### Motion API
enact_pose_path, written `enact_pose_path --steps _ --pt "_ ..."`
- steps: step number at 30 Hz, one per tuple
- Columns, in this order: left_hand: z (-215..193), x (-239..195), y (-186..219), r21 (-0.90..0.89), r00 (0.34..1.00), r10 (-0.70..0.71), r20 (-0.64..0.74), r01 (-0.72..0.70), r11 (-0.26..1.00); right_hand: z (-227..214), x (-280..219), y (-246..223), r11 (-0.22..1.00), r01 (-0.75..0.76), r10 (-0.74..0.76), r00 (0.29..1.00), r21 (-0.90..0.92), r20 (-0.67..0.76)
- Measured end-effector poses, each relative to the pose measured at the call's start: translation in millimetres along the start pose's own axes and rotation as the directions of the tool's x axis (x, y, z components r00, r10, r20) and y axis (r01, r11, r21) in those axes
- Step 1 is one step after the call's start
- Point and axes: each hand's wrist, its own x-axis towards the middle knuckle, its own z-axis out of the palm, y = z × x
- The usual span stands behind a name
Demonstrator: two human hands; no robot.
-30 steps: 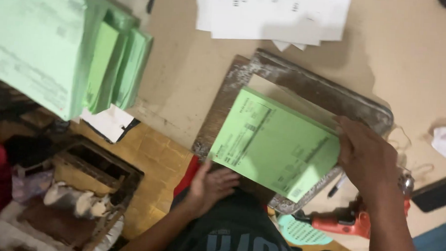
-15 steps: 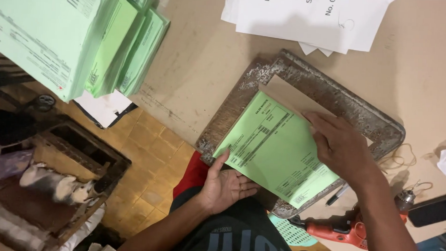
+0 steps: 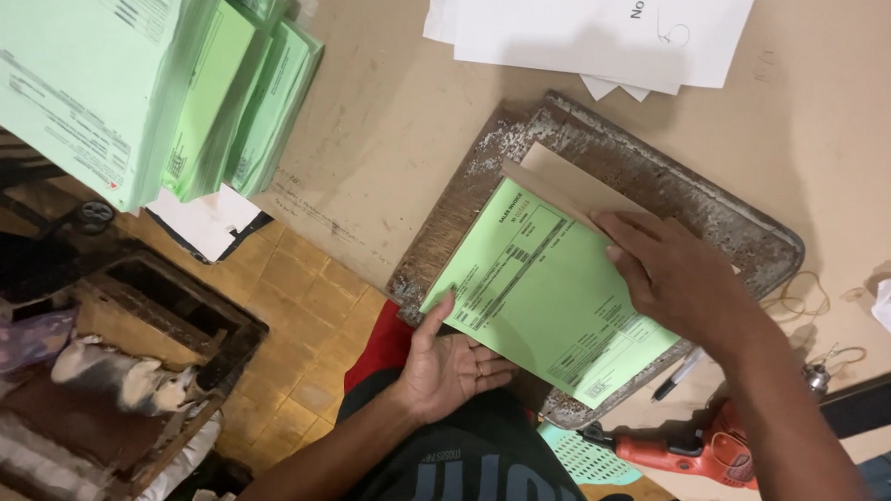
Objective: Aligning stacks of green invoice papers inside a metal jig on a workbench
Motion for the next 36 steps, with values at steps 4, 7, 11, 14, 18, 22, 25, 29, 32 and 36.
enact_pose_path --steps 4,7,11,14,18,22,25,29,32,36 --pt "-8.7 8.5 -10.1 0.015 1.0 -0.025 0.008 0.025 1.0 -22.6 10.6 -7.1 0.883 -0.43 0.315 0.842 0.191 0.437" --pt "-9.5 12.9 -13.7 0.077 0.996 -0.056 0.067 0.051 0.996 -24.7 12.1 -3.7 0.874 -0.402 0.257 0.859 0.273 0.443" --pt "-2.5 10.7 -12.0 0.073 0.992 -0.062 0.11 0.054 0.996 -28.0 12.3 -16.5 0.869 -0.409 0.278 0.869 0.278 0.409" --pt "0.6 10.3 -11.3 0.074 0.992 -0.055 0.114 0.046 0.996 -27.1 10.7 -21.0 0.883 -0.394 0.286 0.882 0.253 0.375" --pt "3.8 9.4 -12.0 0.057 0.996 -0.057 0.071 0.053 0.997 -27.6 12.7 -17.0 0.88 -0.435 0.327 0.846 0.19 0.421" --pt "-2.6 14.7 -16.8 0.12 0.995 -0.078 0.066 0.07 0.99 -34.3 7.1 -1.8 0.867 -0.465 0.33 0.805 0.179 0.493" --pt "-9.1 25.2 -24.3 0.154 0.989 -0.118 0.089 0.104 0.983 -35.2 -0.1 6.8 0.822 -0.556 0.403 0.721 0.123 0.564" --pt "3.9 21.9 -24.0 0.178 0.988 -0.096 0.124 0.073 0.981 -27.8 -3.9 9.9 0.828 -0.537 0.354 0.724 0.161 0.592" --pt "6.8 21.7 -24.1 0.167 0.992 -0.107 0.072 0.094 0.981 -29.5 -5.9 10.1 0.869 -0.454 0.28 0.779 0.196 0.561" --pt "2.3 25.2 -29.2 0.193 0.988 -0.127 0.093 0.107 0.975 -27.7 -2.3 22.1 0.861 -0.464 0.277 0.769 0.207 0.576"
